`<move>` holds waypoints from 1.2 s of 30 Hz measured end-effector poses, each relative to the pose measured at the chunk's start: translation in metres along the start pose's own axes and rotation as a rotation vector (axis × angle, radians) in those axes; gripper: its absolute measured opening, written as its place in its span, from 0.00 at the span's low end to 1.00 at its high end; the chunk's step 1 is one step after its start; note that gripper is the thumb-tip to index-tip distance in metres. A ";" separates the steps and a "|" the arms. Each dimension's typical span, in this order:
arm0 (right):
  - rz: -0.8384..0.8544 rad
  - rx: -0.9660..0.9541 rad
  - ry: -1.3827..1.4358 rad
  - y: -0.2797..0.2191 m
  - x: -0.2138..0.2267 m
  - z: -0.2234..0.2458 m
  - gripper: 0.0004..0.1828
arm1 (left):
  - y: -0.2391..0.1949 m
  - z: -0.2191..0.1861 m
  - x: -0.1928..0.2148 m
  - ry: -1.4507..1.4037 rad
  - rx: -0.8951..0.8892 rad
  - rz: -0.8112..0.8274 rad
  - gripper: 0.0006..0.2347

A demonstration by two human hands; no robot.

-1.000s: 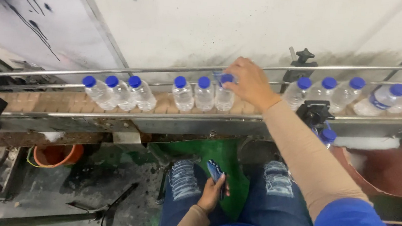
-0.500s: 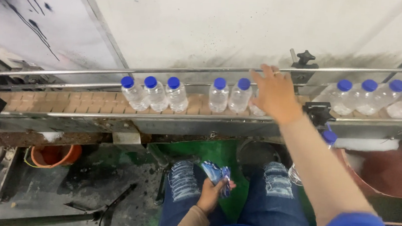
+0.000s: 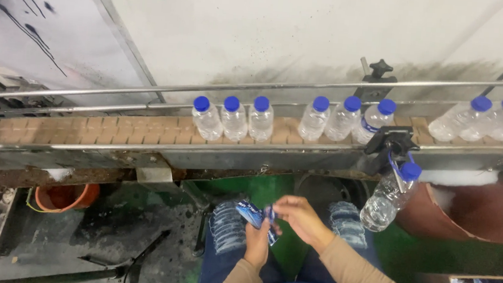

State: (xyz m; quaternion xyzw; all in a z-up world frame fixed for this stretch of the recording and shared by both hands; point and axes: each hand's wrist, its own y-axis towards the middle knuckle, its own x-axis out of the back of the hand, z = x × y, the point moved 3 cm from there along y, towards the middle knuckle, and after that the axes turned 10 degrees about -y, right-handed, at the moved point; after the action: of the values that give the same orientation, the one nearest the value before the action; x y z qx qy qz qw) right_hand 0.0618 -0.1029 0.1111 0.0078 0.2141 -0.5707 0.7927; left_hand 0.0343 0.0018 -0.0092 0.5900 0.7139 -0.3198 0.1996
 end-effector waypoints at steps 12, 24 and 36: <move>-0.265 0.309 -2.083 0.082 -0.002 0.227 0.26 | 0.002 0.023 0.008 -0.219 0.399 0.090 0.10; -0.137 -0.435 -2.175 0.049 0.014 0.238 0.47 | -0.009 -0.009 -0.010 0.110 0.253 0.134 0.06; -0.396 -0.017 -0.849 -0.016 0.022 -0.041 0.08 | 0.002 0.026 0.022 -0.105 0.118 -0.194 0.03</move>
State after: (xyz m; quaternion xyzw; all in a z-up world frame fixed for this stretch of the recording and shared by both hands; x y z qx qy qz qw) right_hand 0.0393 -0.1179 0.0694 -0.2738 -0.1270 -0.6619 0.6862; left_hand 0.0285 -0.0007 -0.0429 0.5114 0.7361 -0.4095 0.1700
